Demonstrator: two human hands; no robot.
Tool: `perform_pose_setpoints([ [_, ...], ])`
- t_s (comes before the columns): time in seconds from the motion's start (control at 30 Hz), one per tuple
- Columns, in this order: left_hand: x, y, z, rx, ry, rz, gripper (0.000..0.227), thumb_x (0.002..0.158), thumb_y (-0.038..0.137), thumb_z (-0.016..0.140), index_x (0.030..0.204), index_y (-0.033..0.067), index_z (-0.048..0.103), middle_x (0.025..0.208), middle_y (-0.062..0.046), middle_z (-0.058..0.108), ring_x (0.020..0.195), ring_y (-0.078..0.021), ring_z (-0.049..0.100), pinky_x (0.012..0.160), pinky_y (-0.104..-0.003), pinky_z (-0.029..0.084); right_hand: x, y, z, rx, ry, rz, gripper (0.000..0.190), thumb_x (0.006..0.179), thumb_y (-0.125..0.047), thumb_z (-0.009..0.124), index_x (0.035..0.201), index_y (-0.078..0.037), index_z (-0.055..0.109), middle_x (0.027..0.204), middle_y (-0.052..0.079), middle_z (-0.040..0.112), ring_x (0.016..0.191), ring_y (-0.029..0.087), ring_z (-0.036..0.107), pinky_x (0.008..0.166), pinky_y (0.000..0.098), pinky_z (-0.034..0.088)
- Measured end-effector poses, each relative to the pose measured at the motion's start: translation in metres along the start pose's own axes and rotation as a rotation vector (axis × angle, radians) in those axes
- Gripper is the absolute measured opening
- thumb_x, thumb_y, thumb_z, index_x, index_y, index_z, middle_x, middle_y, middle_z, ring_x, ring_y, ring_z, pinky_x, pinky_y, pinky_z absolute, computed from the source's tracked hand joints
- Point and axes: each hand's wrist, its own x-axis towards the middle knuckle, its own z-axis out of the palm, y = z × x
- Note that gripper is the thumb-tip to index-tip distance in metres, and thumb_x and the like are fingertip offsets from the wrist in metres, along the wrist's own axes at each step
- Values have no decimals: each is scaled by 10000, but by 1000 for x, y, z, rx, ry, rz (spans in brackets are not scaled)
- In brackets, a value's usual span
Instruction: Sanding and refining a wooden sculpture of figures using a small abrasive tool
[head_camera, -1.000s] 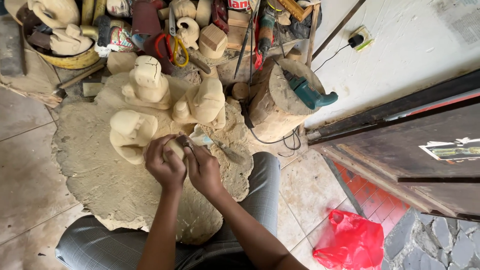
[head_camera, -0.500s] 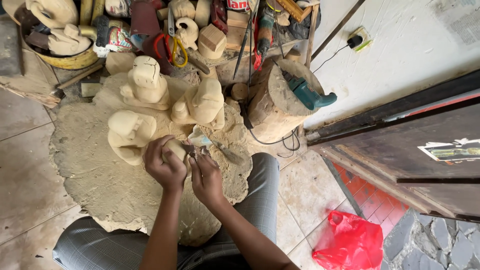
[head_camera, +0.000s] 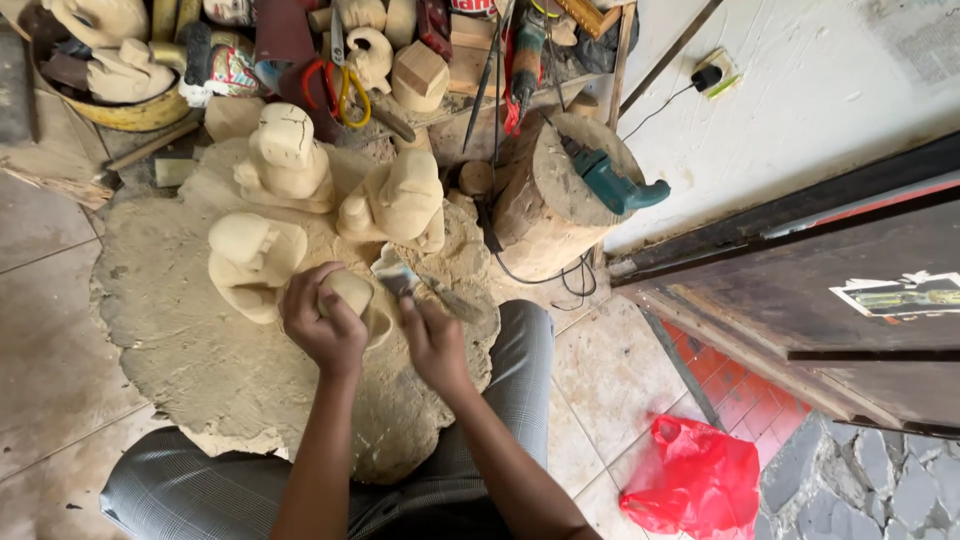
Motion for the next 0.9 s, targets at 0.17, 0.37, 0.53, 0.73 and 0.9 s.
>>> perform_pose_setpoints([
  [0.17,2,4,1,-10,0,-8,312,910,130,482,983,140,785,852,-3,682,805,-256,678,847,-379,480,27,-60,-12,265,-49,131,369,1072,-143,547,721,-49,613,523,17,489,499,58,438,453,232,374],
  [0.37,-1,3,0,20,-16,-29,317,903,157,479,997,166,782,874,15,685,834,-246,679,856,-387,455,21,-86,8,119,-11,-189,159,984,12,600,1044,70,735,1056,248,746,753,258,681,601,317,523],
  [0.53,-2,0,1,-9,-6,-20,332,883,159,475,1001,124,783,849,-18,691,785,-238,660,869,-426,446,27,-67,16,-83,-12,-320,239,937,-109,722,1166,-48,749,1203,157,742,768,266,736,559,315,515],
  [0.73,1,4,-1,27,-19,-55,336,873,187,480,1017,177,783,885,14,685,824,-246,667,857,-410,446,31,8,16,85,-2,8,236,985,-121,722,786,6,706,653,123,692,391,78,468,320,174,331],
  [0.9,-2,-1,0,36,-28,-43,336,876,190,480,1018,183,784,893,27,685,835,-243,675,862,-397,444,42,-83,15,58,58,-110,104,909,-65,755,921,38,762,885,231,763,478,155,639,380,233,462],
])
